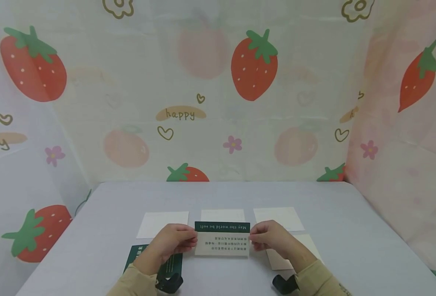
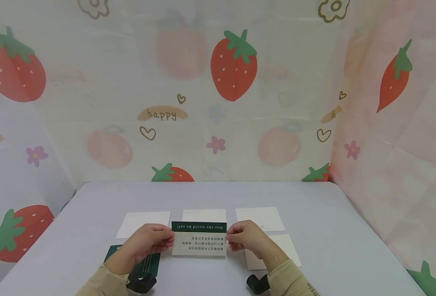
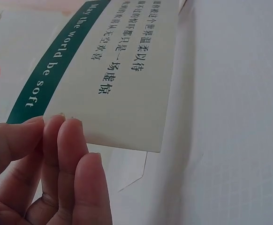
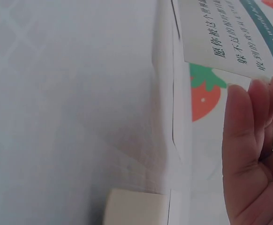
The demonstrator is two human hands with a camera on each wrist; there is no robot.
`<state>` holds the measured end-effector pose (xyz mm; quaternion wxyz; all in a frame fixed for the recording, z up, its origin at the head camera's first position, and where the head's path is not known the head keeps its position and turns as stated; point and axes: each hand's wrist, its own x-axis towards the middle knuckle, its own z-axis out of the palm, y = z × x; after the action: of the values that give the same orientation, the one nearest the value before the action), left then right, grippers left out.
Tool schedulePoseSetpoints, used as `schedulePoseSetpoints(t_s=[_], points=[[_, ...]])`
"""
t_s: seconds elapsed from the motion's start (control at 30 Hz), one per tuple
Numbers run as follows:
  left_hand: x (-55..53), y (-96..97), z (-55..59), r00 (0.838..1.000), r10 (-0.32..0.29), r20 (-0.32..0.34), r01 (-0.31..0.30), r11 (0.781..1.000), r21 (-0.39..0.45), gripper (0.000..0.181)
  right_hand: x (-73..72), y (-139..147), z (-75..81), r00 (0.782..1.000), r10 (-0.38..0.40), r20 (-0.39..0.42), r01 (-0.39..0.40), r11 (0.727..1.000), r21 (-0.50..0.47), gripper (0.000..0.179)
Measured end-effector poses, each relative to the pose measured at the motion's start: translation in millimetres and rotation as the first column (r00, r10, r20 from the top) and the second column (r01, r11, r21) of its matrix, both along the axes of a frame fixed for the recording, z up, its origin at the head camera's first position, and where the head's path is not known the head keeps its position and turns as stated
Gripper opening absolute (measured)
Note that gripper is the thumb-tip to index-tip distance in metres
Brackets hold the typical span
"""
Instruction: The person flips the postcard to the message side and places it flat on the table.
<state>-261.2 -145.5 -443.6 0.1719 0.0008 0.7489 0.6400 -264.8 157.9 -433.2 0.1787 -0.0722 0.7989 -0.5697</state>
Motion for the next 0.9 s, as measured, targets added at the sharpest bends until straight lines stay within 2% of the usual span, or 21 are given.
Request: schedulePoseSetpoints(t_s=[0.6, 0.9], points=[[-0.8, -3.6, 1.2, 1.000, -0.001, 0.012, 0.000, 0.999, 0.044, 0.025, 0.0, 1.8, -2.8, 0.999, 0.043, 0.008, -0.042, 0.995, -0.094, 0.014], [0.3, -2.9, 1.6, 1.000, 0.002, 0.008, -0.003, 0.998, 0.062, 0.021, -0.9, 4.1, -5.0, 0.997, 0.082, -0.009, -0.082, 0.988, -0.128, 0.022]])
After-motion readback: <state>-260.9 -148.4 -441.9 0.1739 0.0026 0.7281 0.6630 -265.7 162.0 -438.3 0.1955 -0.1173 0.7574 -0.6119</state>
